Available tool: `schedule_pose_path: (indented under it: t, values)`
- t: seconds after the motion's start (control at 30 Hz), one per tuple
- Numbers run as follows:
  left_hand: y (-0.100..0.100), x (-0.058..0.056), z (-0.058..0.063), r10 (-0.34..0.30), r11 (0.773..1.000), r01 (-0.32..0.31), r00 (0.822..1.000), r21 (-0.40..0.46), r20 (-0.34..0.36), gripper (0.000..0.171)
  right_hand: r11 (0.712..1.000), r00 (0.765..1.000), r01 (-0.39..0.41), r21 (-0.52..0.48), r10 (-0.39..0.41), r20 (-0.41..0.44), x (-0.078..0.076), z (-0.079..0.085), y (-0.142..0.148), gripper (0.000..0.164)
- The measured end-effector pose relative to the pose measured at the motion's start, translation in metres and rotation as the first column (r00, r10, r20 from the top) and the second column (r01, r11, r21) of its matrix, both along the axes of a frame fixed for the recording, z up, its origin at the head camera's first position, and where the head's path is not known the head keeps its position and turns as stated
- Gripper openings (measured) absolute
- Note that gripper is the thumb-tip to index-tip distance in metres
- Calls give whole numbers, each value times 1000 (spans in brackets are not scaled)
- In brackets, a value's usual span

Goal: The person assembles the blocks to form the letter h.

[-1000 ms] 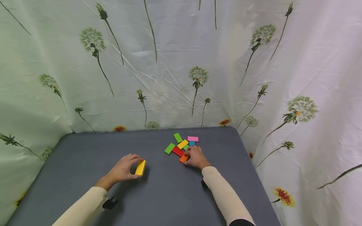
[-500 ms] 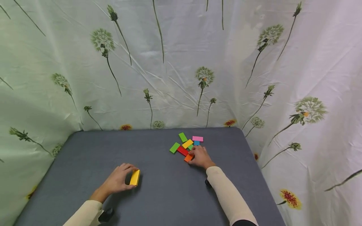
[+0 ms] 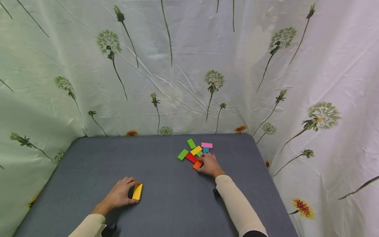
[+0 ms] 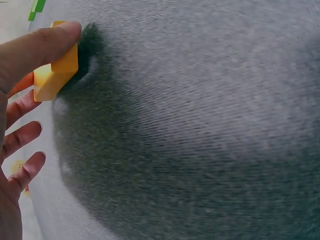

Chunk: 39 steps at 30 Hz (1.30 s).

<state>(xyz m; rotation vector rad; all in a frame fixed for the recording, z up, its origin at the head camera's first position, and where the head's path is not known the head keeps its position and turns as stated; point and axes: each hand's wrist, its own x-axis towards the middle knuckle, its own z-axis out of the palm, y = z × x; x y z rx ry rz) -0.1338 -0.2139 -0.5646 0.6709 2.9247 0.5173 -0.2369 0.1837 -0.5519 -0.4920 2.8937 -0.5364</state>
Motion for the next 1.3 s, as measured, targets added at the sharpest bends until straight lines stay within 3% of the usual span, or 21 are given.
schedule_pose_path:
  t: [0.3,0.57,0.87,1.3]
  values:
    - [-1,4,-6,-5,1000,5,999,2,-52,65,999,998,43,-33,-41,56,4,1,0,51]
    - [-4,7,-7,27,999,-26,999,32,-27,54,997,996,74,-33,-73,42,5,-3,0,53]
    - [-3,7,-6,47,999,-47,999,14,-13,54,995,996,67,-70,-62,71,7,-3,0,53]
    - [-4,8,-7,57,997,-56,998,47,-12,56,999,998,47,-16,-46,38,4,-5,1,55]
